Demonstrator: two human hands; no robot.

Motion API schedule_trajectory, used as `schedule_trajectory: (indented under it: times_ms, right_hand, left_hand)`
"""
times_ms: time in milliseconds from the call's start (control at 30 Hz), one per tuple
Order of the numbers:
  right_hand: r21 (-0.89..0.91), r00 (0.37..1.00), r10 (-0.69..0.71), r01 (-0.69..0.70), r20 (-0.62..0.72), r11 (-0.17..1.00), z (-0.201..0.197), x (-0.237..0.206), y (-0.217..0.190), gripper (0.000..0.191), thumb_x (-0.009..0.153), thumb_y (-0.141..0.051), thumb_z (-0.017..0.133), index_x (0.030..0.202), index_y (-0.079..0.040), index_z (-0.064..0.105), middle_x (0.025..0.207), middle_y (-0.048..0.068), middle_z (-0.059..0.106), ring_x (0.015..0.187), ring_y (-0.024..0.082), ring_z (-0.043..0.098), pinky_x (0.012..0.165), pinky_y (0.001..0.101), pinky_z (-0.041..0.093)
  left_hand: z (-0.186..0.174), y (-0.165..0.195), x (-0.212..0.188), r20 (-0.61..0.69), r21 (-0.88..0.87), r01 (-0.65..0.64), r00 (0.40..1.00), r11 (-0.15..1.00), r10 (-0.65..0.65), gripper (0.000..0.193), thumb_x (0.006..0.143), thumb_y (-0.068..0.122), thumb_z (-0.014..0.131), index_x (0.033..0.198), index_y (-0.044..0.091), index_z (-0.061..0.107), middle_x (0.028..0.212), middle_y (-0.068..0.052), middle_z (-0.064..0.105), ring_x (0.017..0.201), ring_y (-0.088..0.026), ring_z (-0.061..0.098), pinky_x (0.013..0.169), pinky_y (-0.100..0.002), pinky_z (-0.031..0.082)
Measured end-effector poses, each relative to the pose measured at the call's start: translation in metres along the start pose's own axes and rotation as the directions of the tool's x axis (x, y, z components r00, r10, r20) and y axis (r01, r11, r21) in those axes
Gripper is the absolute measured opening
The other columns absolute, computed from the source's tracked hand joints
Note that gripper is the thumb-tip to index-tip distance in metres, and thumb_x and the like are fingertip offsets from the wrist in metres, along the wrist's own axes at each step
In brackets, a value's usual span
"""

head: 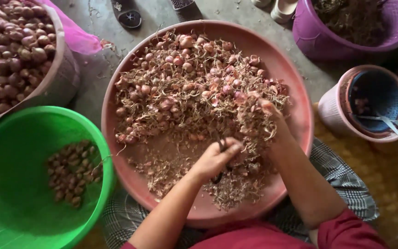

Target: The person sits on the floor with a large pink tray of untrimmed shallots on their lap. They pick up each shallot, use scissors to cut off the dried roots and stems, and drop the trimmed shallot into a green basket beside them, repeating this one at a time.

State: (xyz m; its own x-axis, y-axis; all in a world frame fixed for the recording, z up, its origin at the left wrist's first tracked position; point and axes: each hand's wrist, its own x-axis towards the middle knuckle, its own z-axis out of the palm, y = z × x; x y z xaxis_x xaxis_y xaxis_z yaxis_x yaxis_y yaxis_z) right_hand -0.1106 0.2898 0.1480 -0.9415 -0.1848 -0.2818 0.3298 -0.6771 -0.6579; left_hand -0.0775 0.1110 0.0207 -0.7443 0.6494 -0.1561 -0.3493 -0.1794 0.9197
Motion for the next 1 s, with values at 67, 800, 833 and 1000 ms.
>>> schedule_trajectory:
  times_ms: [67,800,833,1000]
  right_hand:
    - [-0.054,0.998,-0.051,0.049,-0.038,0.997,-0.02,0.013,-0.012,0.057,0.096,-0.04,0.07,0.14,-0.006,0.056,0.117,0.013,0.069,0.1,0.027,0.071,0.085,0.0417,0.059]
    - [-0.776,0.728,-0.671,-0.501,-0.138,-0.383,-0.203,0.23,-0.197,0.043,0.089,-0.034,0.078,0.123,-0.01,0.068,0.112,0.024,0.071,0.106,0.044,0.067,0.09,0.0533,0.053]
    - [-0.79,0.718,-0.69,-0.474,-0.091,-0.389,-0.199,0.228,-0.187,0.039,0.091,-0.03,0.075,0.125,-0.012,0.07,0.113,0.023,0.072,0.105,0.044,0.068,0.091,0.0529,0.053]
    - [-0.919,0.801,-0.597,-0.201,0.046,-0.34,-0.184,0.226,-0.15,0.043,0.084,-0.027,0.079,0.123,-0.011,0.07,0.108,0.021,0.073,0.099,0.04,0.07,0.088,0.0492,0.054]
  left_hand:
    - [0.0,-0.006,0.001,0.076,-0.112,0.026,0.997,0.993,-0.018,0.022,0.112,0.024,0.056,0.108,0.006,0.067,0.091,0.0,0.065,0.082,-0.01,0.056,0.074,-0.028,0.049]
    - [-0.022,-0.003,0.014,0.176,-0.539,0.185,0.979,0.822,-0.105,0.028,0.105,0.032,0.057,0.097,0.006,0.06,0.101,-0.012,0.072,0.092,-0.019,0.066,0.087,-0.032,0.054]
    - [-0.021,-0.002,0.012,0.169,-0.54,0.178,0.98,0.823,-0.101,0.028,0.106,0.033,0.057,0.097,0.006,0.06,0.102,-0.012,0.072,0.093,-0.018,0.066,0.088,-0.032,0.053]
    - [-0.015,0.006,0.006,0.143,-0.567,0.123,0.988,0.815,-0.05,0.03,0.108,0.035,0.058,0.099,0.007,0.059,0.105,-0.015,0.071,0.097,-0.019,0.067,0.089,-0.033,0.053]
